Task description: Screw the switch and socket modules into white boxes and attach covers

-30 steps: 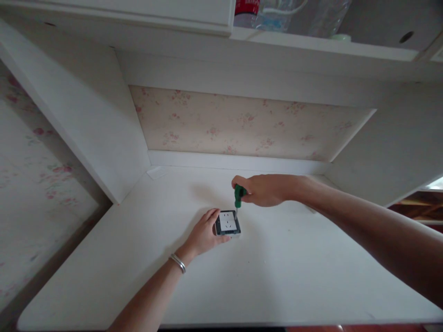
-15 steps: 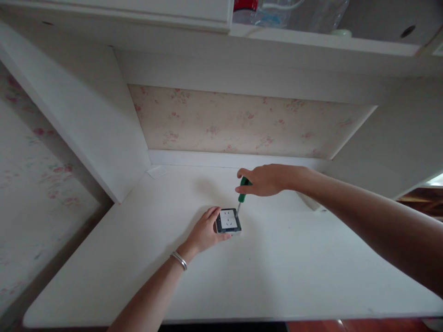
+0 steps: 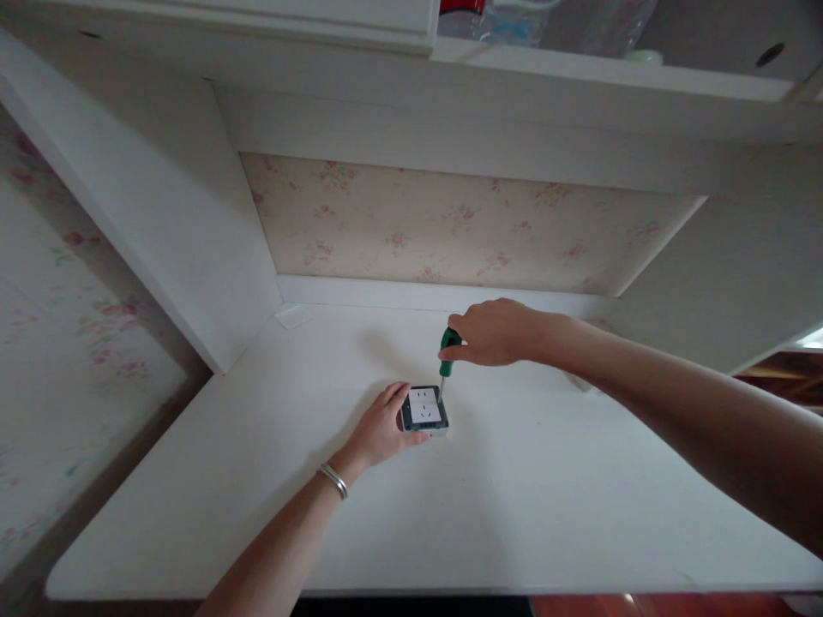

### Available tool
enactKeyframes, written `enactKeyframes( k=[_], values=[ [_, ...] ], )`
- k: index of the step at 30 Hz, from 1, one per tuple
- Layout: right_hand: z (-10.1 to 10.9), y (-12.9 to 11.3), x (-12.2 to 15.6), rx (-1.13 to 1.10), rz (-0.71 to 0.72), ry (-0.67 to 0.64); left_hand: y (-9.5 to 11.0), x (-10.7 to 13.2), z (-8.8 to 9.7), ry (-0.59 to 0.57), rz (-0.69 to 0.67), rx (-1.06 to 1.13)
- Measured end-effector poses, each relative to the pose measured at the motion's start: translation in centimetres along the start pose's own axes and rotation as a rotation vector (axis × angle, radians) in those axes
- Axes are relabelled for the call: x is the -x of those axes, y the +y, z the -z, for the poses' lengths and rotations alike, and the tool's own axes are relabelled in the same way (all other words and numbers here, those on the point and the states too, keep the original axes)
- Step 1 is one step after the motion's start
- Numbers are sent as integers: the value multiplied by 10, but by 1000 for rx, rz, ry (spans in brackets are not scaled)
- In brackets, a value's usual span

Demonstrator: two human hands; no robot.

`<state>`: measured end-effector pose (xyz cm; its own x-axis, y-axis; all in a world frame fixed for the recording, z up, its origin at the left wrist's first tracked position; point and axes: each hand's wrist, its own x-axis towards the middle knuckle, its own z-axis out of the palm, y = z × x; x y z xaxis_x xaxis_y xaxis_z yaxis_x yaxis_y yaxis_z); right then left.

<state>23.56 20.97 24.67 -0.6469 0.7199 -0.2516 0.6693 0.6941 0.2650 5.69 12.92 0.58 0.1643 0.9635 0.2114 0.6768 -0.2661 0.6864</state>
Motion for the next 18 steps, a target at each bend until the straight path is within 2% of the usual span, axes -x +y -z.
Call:
enactKeyframes(
  k=[5,9,13,18],
  values=[
    [3,-2,-3,-71,114,-15,-1,0,0,-7,6,-3],
    [3,1,-4,14,-5,-3,-2,0,0,-6,-2,2],
    [3,4,-2,-176,145,-97,-1,-1,0,8,-13,14],
    [0,5,-3,-15,-35,-17,-2,-1,-1,2,2,10]
  ],
)
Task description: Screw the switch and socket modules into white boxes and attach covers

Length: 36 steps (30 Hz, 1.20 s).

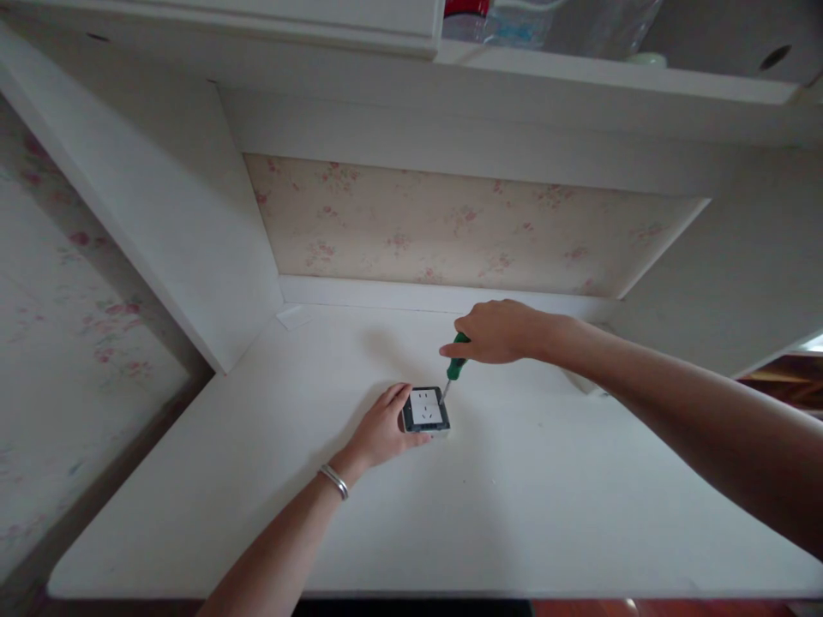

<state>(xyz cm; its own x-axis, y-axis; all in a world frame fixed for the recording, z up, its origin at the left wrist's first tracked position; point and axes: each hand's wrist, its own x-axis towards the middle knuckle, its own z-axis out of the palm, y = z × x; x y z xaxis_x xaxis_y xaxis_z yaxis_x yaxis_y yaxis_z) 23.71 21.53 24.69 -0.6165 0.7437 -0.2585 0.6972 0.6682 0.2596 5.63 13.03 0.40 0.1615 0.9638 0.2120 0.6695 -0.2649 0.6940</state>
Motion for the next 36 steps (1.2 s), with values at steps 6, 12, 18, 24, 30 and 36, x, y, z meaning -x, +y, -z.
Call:
enactKeyframes(
  k=[6,12,18,24,30,36],
  values=[
    [-5,3,2,-159,196,-9,-1,1,0,-1,-12,-11],
    [-1,5,2,-39,55,-64,0,1,1,5,-7,-16],
    [1,4,3,10,97,22,-1,1,0,3,-12,-18],
    [5,0,3,-74,214,21,-5,1,-3,22,-20,-18],
    [6,-1,2,54,148,66,-3,0,-2,5,-16,-18],
    [4,-1,1,32,147,74,-1,1,-1,2,-20,-13]
  ],
)
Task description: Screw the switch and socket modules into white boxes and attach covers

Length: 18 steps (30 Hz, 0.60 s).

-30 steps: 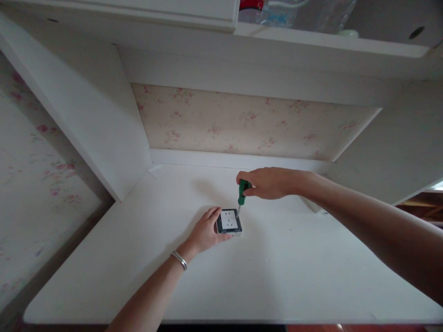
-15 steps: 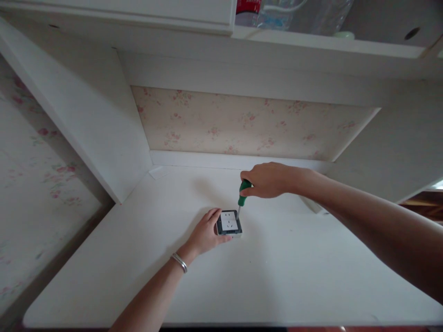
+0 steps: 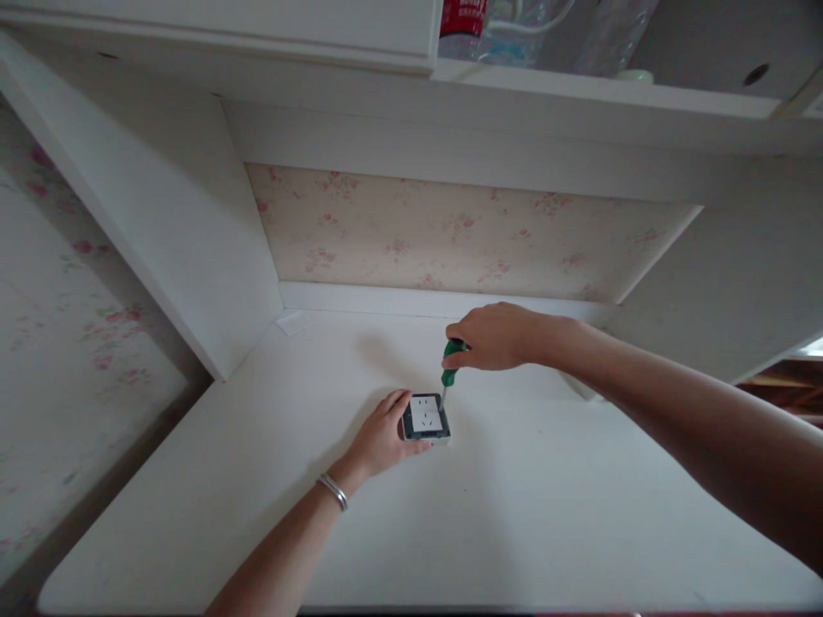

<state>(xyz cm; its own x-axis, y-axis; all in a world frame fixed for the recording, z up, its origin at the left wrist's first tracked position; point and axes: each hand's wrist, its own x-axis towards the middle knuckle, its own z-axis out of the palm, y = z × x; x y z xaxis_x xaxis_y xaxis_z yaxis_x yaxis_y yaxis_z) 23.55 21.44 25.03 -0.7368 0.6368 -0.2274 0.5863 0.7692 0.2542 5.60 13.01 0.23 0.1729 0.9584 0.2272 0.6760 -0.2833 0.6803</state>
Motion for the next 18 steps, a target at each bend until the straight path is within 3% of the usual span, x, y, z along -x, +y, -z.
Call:
enactKeyframes(
  k=[4,11,15,18],
  values=[
    [-3,8,4,-52,68,-6,-1,0,0,-6,6,2],
    [-5,12,7,58,-88,-49,-3,0,-2,4,1,8],
    [-10,14,10,-85,18,-38,-4,0,-2,15,-13,8],
    [-14,15,10,-71,31,-28,-4,-1,-2,17,-35,3]
  ],
)
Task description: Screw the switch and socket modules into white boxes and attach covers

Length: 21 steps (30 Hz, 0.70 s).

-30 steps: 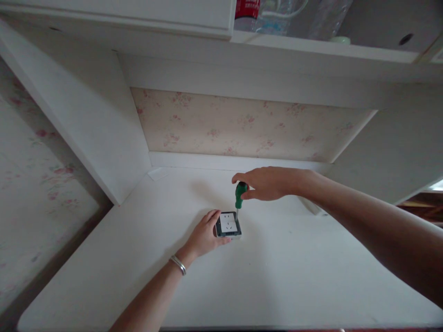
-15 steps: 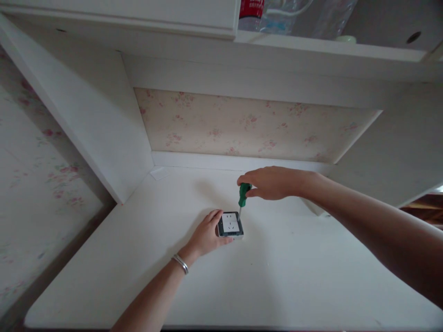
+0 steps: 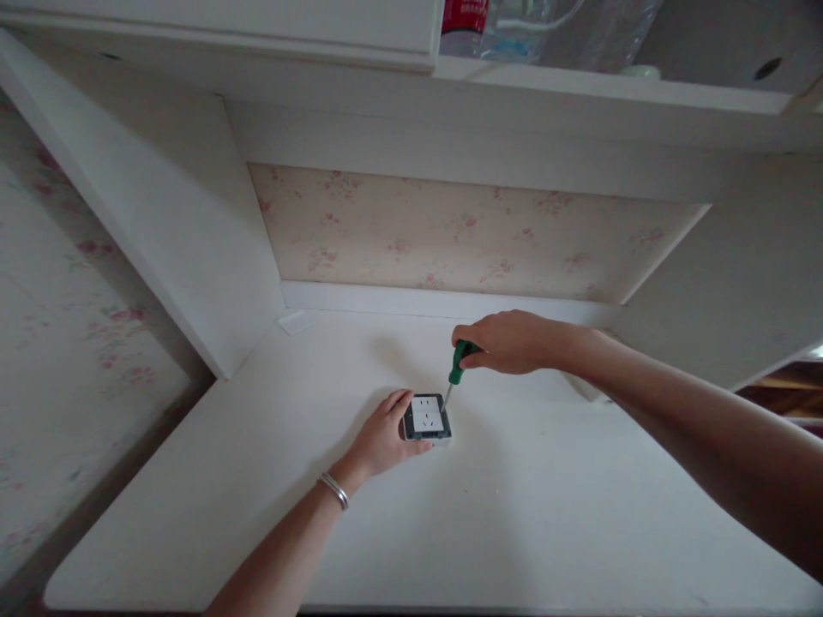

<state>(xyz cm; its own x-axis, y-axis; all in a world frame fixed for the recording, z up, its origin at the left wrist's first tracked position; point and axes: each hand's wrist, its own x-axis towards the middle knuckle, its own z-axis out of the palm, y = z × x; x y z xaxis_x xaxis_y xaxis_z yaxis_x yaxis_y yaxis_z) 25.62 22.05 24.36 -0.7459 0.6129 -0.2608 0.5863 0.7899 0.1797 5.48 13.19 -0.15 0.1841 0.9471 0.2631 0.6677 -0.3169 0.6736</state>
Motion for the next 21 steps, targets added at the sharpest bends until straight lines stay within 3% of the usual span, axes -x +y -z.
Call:
enactKeyframes(
  k=[6,13,21],
  values=[
    [-1,-6,-6,93,-71,37,1,0,0,11,18,-4],
    [-2,-5,-6,-171,60,-7,4,1,2,-9,30,6],
    [-4,-6,-5,-3,-72,57,2,1,0,-9,30,21]
  ],
)
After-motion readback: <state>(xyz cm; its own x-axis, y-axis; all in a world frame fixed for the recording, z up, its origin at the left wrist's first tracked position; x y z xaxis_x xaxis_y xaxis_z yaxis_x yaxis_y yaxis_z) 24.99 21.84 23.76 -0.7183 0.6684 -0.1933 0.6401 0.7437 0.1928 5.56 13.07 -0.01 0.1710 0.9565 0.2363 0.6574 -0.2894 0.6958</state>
